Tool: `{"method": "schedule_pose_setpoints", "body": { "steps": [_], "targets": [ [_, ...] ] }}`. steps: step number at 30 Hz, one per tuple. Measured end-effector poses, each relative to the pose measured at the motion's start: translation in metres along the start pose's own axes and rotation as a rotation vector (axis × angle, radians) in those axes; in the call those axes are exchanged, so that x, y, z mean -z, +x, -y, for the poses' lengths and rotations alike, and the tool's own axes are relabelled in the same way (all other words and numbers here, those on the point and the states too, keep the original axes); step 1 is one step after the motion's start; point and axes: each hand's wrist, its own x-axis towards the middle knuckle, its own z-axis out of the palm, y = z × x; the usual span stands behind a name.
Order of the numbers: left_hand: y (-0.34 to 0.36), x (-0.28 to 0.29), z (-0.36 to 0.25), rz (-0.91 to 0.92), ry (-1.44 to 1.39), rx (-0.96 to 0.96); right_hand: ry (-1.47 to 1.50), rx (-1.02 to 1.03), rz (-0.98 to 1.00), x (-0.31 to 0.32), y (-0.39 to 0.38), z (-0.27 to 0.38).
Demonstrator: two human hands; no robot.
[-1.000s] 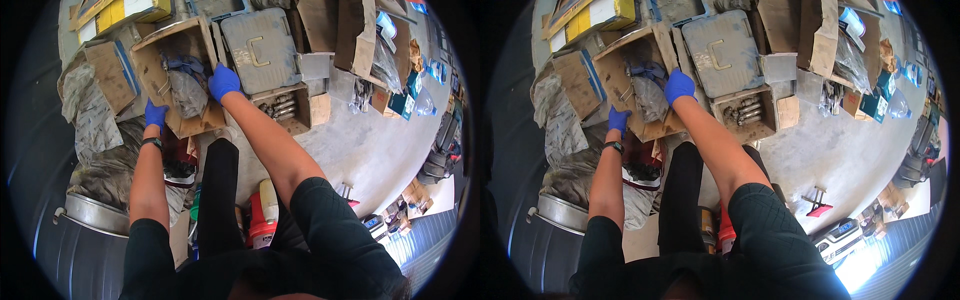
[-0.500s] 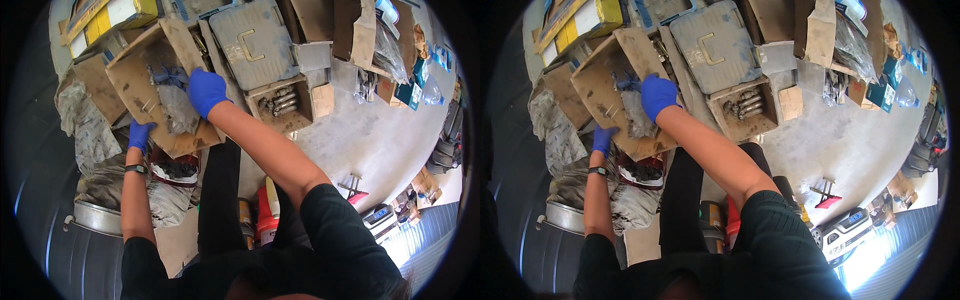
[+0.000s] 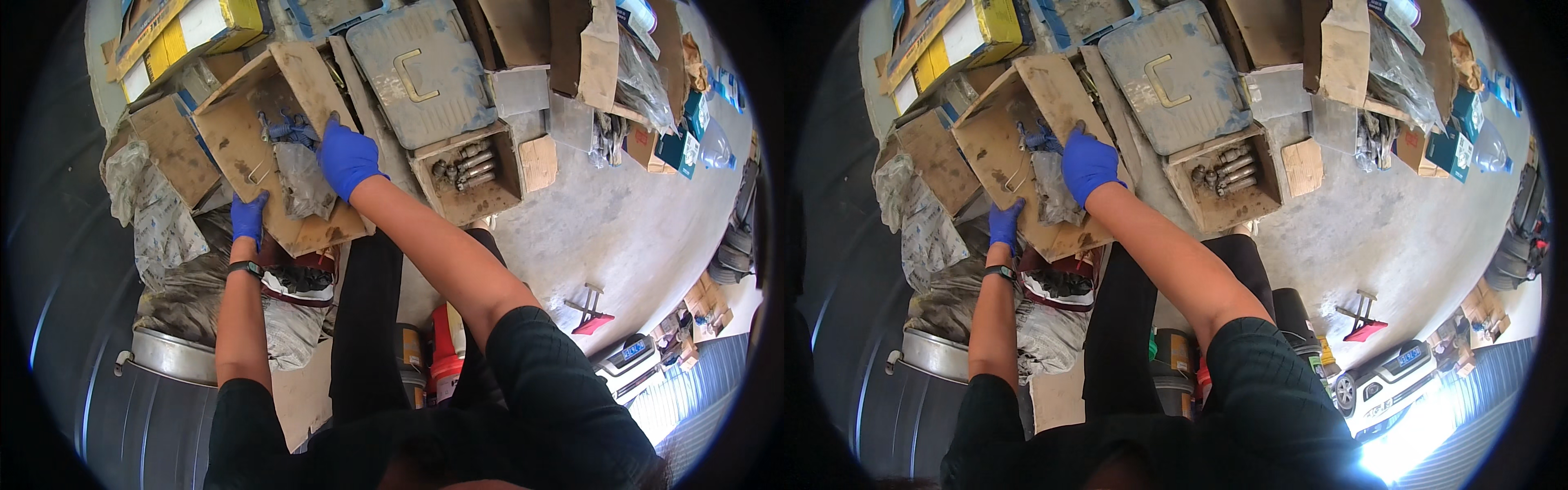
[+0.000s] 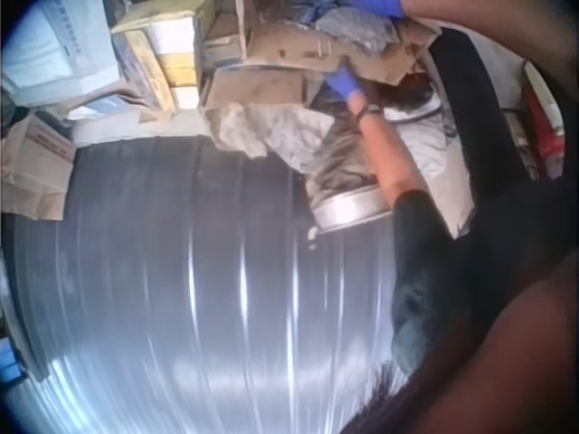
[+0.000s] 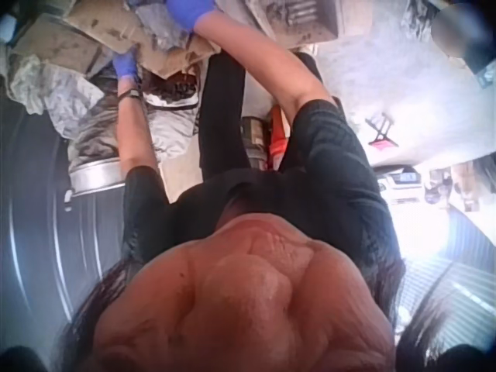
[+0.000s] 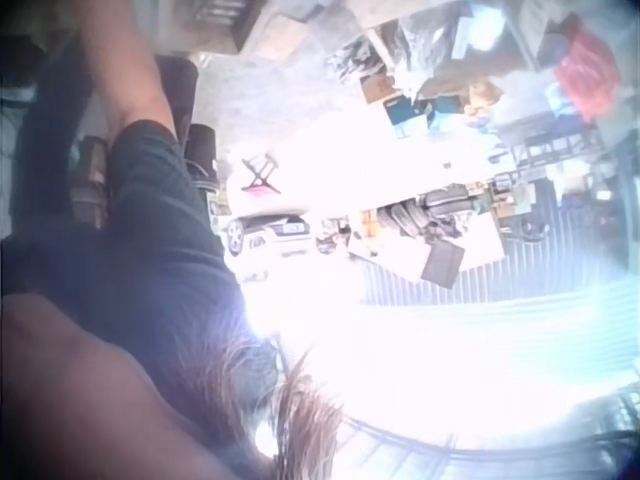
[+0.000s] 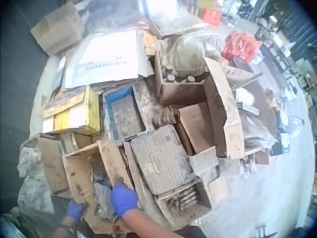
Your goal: The person sorts small metal parts and hardware from cardboard boxes and plastic bins into a blue plastic container. They move items between containers, open and close lids, and carry the blue bin across the floor to a different area.
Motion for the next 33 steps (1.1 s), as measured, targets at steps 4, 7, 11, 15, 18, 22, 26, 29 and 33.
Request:
{"method": "schedule_pose_setpoints", "body": {
  "steps": [4, 7, 11, 15, 18, 22, 26, 29, 33],
  "targets": [
    [0.005, 0.004, 0.010, -0.110, 0.112, -0.055, 0.110, 0.006, -0.002, -0.001, -0.026, -0.007],
    [-0.011, -0.006, 0.012, -0.222, 0.171, -0.112, 0.169, 0.009, 0.049, -0.006, -0.054, -0.025],
    [-0.013, -0.003, 0.020, -0.213, 0.218, -0.135, 0.196, -0.007, 0.106, -0.022, -0.075, -0.042],
    [-0.001, 0.005, 0.021, -0.126, 0.123, -0.050, 0.157, -0.063, 0.051, -0.037, -0.073, -0.037],
    [0.000, 0.010, 0.009, -0.118, 0.315, -0.062, 0.231, -0.041, 0.070, -0.030, -0.075, -0.040],
    [-0.013, 0.020, 0.011, -0.162, 0.305, -0.174, 0.453, -0.048, 0.179, -0.006, -0.097, -0.065],
    [-0.050, -0.024, -0.009, -0.316, 0.146, -0.260, 0.485, -0.120, 0.164, -0.009, -0.137, -0.115],
    [-0.088, -0.070, -0.050, -0.330, 0.538, -0.565, 0.475, -0.203, 0.162, -0.009, -0.163, -0.147],
    [-0.139, -0.145, -0.102, -0.282, 0.616, -0.881, 0.552, -0.251, 0.112, -0.019, -0.190, -0.177]
  ]
}}
